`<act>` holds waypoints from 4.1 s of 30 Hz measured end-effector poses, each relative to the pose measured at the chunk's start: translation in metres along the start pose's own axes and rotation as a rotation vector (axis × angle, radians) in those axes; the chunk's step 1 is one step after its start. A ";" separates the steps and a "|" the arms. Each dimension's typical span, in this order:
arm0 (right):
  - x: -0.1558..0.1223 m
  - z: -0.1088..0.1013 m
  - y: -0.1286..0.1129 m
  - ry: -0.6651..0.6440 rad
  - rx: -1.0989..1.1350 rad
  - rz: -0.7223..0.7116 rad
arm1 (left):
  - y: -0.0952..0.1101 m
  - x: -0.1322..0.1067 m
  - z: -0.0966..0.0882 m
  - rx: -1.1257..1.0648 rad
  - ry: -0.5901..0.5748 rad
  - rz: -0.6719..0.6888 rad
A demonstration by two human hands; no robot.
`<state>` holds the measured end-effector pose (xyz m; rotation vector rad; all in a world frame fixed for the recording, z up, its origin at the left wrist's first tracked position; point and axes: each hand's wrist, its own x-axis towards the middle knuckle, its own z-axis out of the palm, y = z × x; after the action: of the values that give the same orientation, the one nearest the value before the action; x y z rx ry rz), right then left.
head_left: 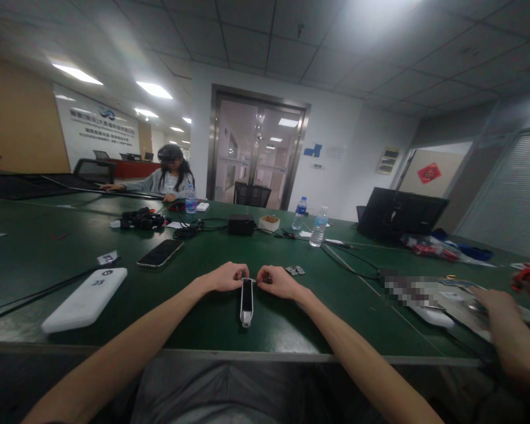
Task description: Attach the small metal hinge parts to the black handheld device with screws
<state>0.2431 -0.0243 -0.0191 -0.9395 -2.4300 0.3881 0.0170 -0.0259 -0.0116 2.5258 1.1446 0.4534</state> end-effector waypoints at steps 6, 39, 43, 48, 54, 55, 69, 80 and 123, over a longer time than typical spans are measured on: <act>0.000 -0.001 -0.001 -0.015 0.007 0.006 | 0.001 -0.001 0.000 0.002 0.005 0.008; -0.001 0.001 0.001 -0.019 0.031 -0.001 | 0.003 -0.001 -0.002 0.037 0.008 0.013; 0.000 0.001 0.001 -0.022 0.028 0.002 | 0.003 0.000 -0.001 0.034 0.010 0.019; 0.000 0.002 0.002 -0.011 0.019 0.003 | 0.004 0.000 0.000 0.043 0.017 0.001; 0.000 0.001 0.001 -0.021 0.021 0.008 | 0.006 -0.001 -0.002 0.034 0.007 -0.001; 0.000 0.001 0.000 -0.021 0.018 0.007 | 0.006 -0.001 -0.003 0.034 0.005 0.002; 0.000 0.001 0.003 -0.032 0.007 0.000 | 0.008 -0.001 -0.004 0.060 0.006 0.026; 0.001 0.002 0.002 -0.037 -0.003 0.006 | -0.001 0.003 0.003 0.077 0.024 0.018; 0.001 0.003 0.005 -0.015 0.054 0.044 | 0.001 0.001 -0.001 0.042 -0.007 0.022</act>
<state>0.2434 -0.0203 -0.0239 -0.9717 -2.4026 0.4762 0.0178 -0.0259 -0.0102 2.5759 1.1370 0.4305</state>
